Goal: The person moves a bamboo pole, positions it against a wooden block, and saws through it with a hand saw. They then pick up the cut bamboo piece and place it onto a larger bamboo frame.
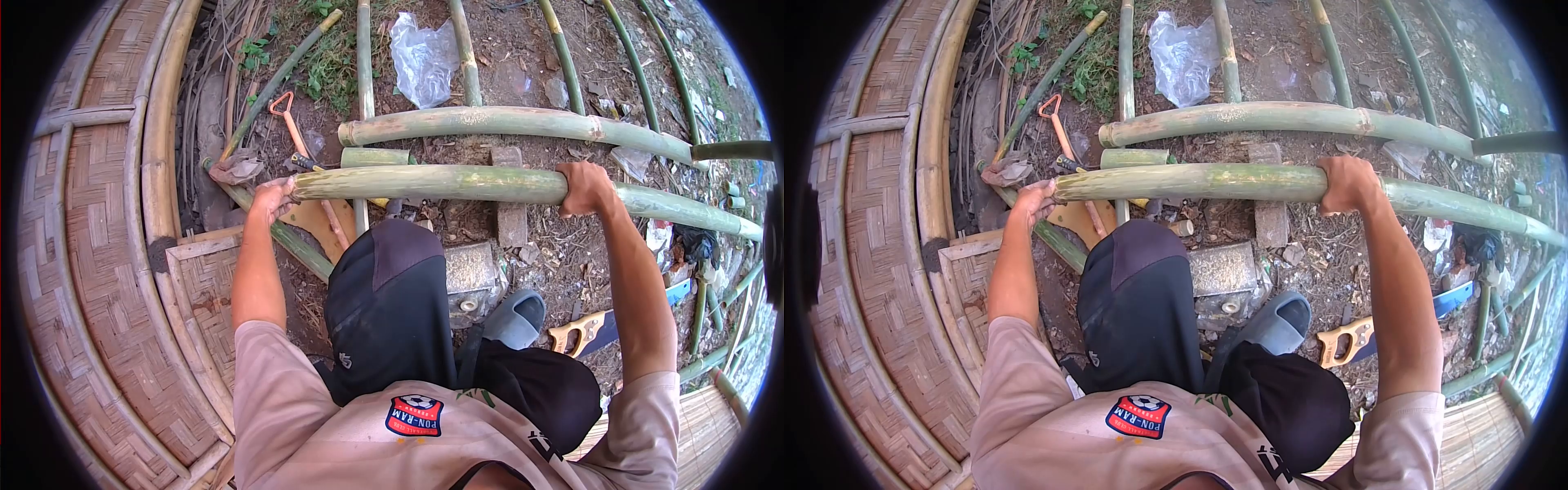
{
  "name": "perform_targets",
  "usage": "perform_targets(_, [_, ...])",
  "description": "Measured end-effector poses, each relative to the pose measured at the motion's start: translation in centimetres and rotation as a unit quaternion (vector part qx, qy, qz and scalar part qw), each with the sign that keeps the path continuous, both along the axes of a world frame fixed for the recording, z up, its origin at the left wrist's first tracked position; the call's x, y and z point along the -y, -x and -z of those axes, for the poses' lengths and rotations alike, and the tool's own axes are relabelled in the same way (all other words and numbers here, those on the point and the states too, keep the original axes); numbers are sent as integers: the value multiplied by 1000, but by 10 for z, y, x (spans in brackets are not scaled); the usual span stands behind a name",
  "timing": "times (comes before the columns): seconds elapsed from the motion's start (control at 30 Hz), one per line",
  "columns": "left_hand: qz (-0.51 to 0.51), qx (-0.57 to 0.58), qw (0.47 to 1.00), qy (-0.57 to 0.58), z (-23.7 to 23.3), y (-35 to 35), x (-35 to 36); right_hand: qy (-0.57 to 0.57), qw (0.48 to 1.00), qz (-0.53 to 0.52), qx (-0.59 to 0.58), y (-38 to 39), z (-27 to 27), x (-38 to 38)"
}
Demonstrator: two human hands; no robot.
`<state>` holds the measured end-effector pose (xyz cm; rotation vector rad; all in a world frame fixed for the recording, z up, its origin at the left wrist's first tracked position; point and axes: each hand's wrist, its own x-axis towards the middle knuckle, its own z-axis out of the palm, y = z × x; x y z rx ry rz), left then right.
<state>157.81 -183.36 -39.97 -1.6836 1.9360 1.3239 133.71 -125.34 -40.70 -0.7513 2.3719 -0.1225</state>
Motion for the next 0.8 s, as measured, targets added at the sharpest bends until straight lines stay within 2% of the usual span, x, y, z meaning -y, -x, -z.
perform_targets(0.8, [0,-6,1000,-1,-2,1,-3,4,1000,1,1,0,0,0])
